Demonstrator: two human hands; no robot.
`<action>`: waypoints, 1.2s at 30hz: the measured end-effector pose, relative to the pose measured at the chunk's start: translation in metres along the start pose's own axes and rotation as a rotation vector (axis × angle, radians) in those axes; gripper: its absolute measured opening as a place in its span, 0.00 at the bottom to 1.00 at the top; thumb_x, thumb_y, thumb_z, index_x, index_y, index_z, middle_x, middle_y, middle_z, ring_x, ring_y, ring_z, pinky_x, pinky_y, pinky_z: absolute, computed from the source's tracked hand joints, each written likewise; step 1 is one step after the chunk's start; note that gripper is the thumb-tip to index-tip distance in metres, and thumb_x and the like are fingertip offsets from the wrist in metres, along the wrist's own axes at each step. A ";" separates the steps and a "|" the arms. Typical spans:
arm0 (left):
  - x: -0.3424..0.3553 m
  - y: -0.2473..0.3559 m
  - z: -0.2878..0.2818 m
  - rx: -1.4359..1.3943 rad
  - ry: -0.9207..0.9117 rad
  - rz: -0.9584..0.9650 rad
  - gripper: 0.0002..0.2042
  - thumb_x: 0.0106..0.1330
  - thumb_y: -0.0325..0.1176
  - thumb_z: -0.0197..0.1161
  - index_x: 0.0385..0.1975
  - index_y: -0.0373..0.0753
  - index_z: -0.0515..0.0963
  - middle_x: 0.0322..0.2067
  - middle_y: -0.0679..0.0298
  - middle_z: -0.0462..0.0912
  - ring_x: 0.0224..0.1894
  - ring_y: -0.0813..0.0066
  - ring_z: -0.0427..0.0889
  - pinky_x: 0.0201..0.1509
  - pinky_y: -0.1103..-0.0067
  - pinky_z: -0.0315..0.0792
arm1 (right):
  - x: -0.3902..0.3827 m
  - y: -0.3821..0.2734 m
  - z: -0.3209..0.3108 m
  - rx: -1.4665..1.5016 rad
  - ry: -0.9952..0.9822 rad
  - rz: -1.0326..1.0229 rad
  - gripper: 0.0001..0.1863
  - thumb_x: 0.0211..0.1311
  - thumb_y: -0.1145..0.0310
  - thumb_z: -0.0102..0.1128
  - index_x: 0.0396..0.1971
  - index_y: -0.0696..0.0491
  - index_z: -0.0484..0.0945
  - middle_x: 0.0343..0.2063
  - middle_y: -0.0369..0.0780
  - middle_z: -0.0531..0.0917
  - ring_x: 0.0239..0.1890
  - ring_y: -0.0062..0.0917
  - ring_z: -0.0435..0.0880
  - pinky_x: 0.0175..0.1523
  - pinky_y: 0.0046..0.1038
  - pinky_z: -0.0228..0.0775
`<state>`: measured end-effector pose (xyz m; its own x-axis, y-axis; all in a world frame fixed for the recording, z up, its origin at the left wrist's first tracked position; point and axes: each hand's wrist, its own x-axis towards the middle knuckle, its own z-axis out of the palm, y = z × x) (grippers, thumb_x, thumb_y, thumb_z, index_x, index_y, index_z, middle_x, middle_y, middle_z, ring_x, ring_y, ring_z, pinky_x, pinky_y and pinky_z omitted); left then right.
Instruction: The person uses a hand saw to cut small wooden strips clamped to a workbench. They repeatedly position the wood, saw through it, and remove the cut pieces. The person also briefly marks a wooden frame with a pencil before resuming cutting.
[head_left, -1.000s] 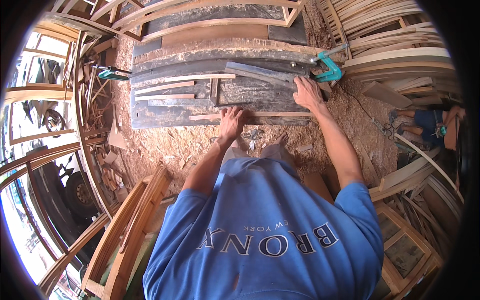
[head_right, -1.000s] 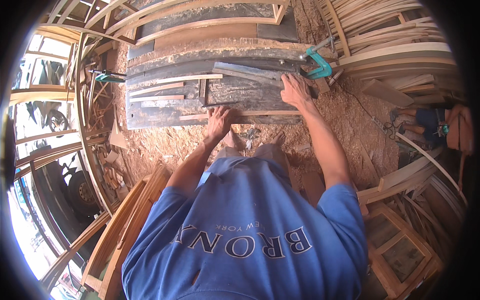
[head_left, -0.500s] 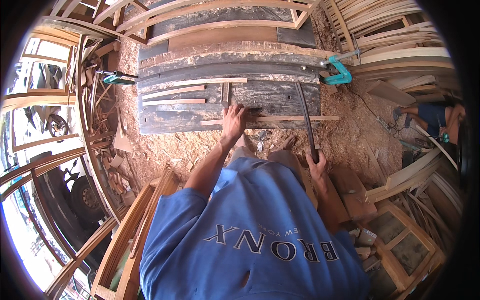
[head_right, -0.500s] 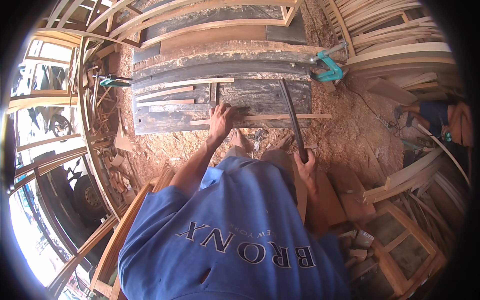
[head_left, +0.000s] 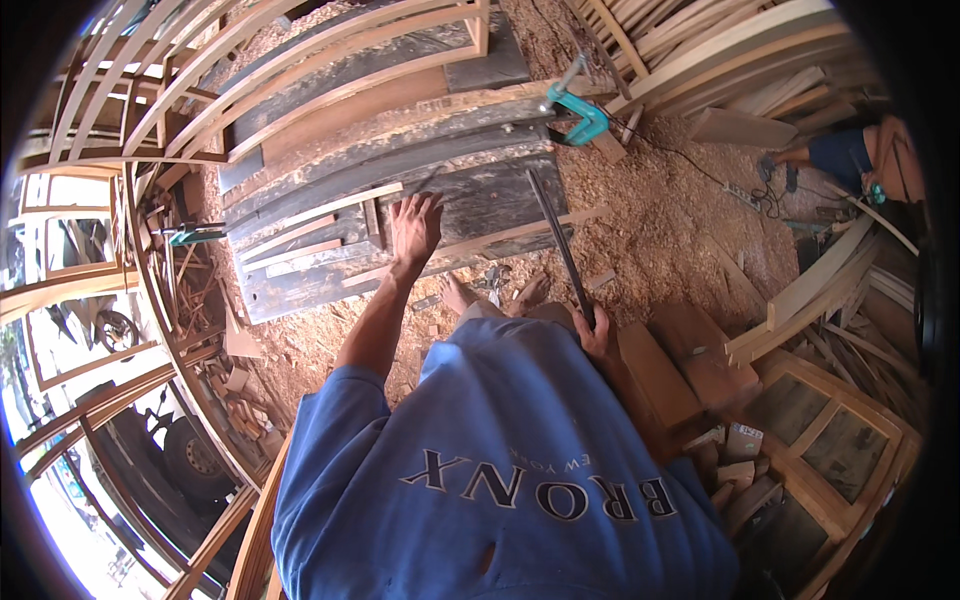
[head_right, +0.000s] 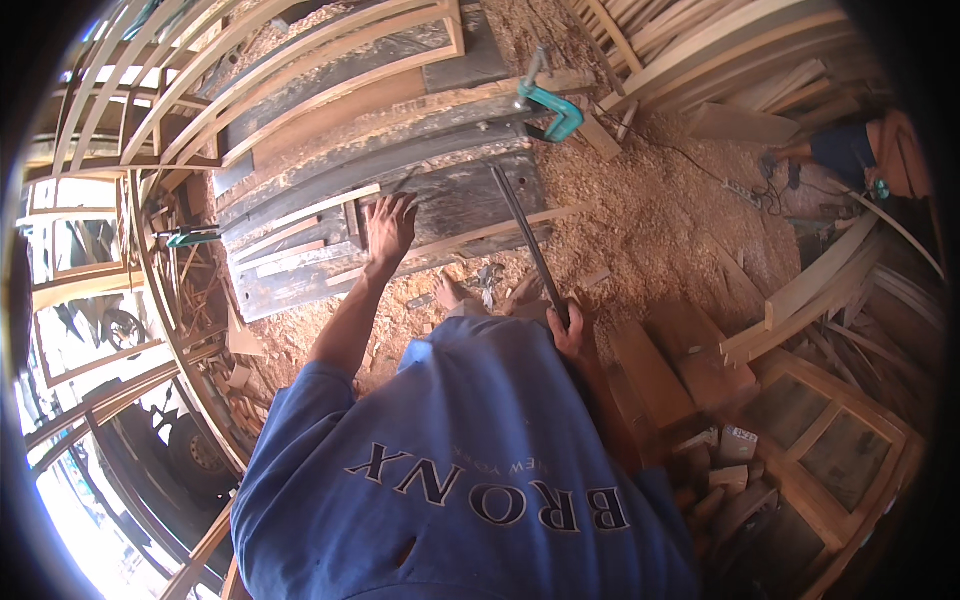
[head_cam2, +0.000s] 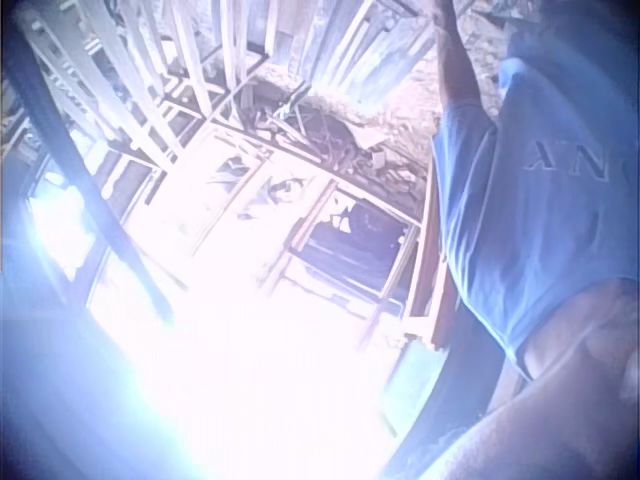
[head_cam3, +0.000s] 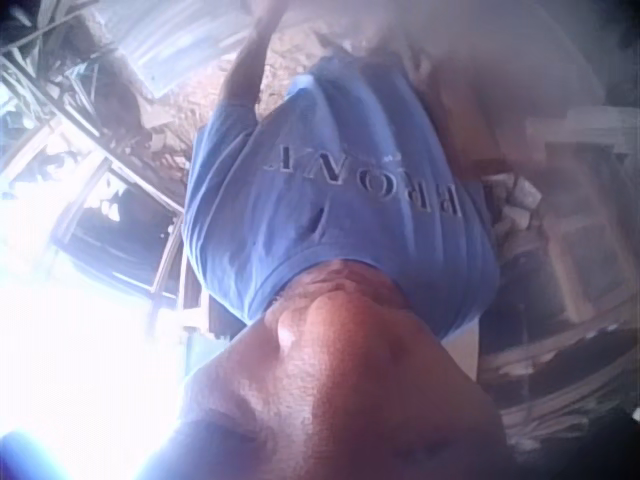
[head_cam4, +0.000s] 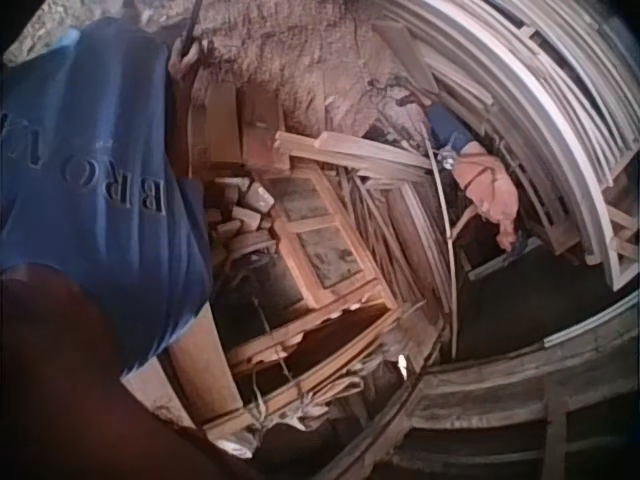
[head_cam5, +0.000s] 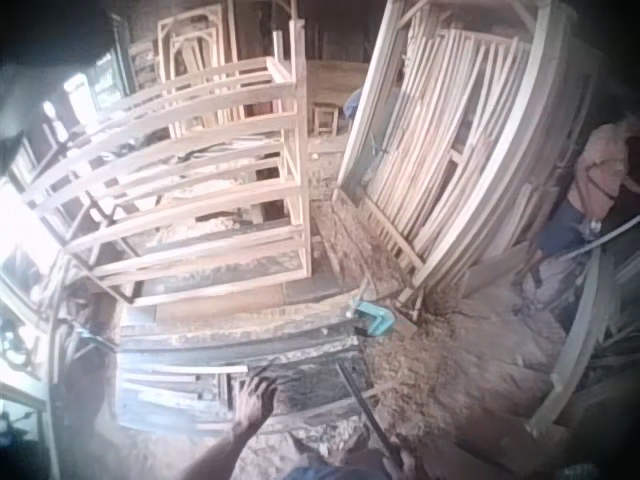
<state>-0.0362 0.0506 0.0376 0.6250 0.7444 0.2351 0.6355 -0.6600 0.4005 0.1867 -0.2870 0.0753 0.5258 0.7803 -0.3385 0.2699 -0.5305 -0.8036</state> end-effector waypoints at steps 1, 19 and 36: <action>-0.009 0.013 0.005 -0.050 -0.079 0.012 0.12 0.66 0.38 0.62 0.46 0.44 0.81 0.48 0.63 0.82 0.51 0.62 0.77 0.57 0.65 0.63 | 0.002 0.005 -0.004 -0.082 -0.018 0.063 0.16 0.71 0.59 0.54 0.41 0.59 0.74 0.31 0.47 0.81 0.32 0.34 0.81 0.37 0.33 0.72; 0.029 0.146 0.105 -0.177 -0.219 0.355 0.12 0.60 0.36 0.61 0.42 0.44 0.79 0.35 0.61 0.76 0.43 0.62 0.75 0.50 0.67 0.65 | -0.031 0.029 -0.110 0.116 0.087 0.194 0.16 0.69 0.62 0.54 0.47 0.58 0.74 0.20 0.41 0.81 0.23 0.28 0.83 0.31 0.32 0.73; 0.063 0.188 0.126 -0.074 -0.225 0.165 0.10 0.55 0.39 0.64 0.36 0.46 0.80 0.41 0.66 0.78 0.44 0.65 0.75 0.50 0.69 0.63 | 0.000 -0.052 -0.115 -0.143 -0.182 0.185 0.31 0.70 0.68 0.46 0.70 0.57 0.52 0.60 0.60 0.70 0.60 0.55 0.72 0.62 0.46 0.66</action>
<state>0.1802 -0.0389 0.0159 0.8072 0.5812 0.1032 0.4873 -0.7548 0.4391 0.2655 -0.2970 0.1732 0.4268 0.7055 -0.5659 0.3005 -0.7008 -0.6470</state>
